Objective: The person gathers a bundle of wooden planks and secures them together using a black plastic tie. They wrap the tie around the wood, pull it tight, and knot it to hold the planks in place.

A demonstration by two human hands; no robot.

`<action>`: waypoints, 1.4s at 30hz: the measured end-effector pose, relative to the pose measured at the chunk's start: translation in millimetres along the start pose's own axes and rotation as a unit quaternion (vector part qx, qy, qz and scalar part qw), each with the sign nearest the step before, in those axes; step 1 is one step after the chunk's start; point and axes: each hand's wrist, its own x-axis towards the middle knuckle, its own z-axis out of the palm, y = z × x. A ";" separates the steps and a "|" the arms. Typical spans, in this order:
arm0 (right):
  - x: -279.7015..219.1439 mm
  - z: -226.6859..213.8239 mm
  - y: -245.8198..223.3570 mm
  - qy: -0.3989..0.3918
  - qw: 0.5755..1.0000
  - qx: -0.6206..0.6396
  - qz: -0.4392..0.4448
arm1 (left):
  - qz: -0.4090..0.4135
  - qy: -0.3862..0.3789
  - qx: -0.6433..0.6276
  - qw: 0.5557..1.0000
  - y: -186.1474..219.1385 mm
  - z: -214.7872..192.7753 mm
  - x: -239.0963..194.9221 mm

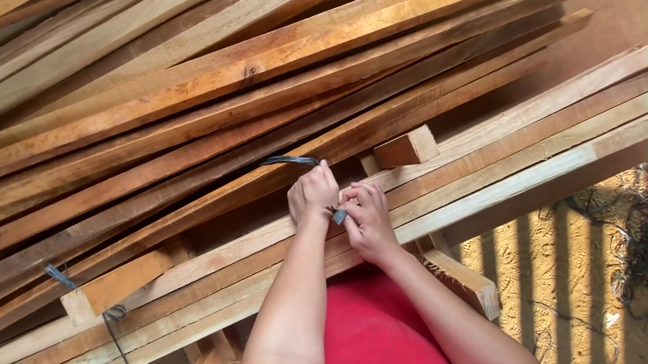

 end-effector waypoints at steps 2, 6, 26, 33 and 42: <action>3.1 -9.2 -7.8 0.001 1.000 -0.023 -0.018 | 0.003 0.006 0.004 1.000 6.2 -5.5 -3.5; -5.4 -11.3 -6.6 -0.018 0.993 -0.104 -0.061 | -0.008 0.014 0.006 1.000 -0.3 3.5 3.3; -5.6 -7.0 -10.2 0.025 0.989 -0.129 -0.068 | -0.119 -0.156 -0.495 0.846 -25.8 63.3 69.5; 13.5 8.7 -8.6 0.001 0.992 -0.061 0.115 | -0.180 -0.107 -0.447 0.870 -60.7 120.8 111.9; 17.7 -4.5 -25.6 -0.015 0.987 0.031 0.158 | -0.191 -0.086 -0.481 0.851 -50.1 102.6 99.0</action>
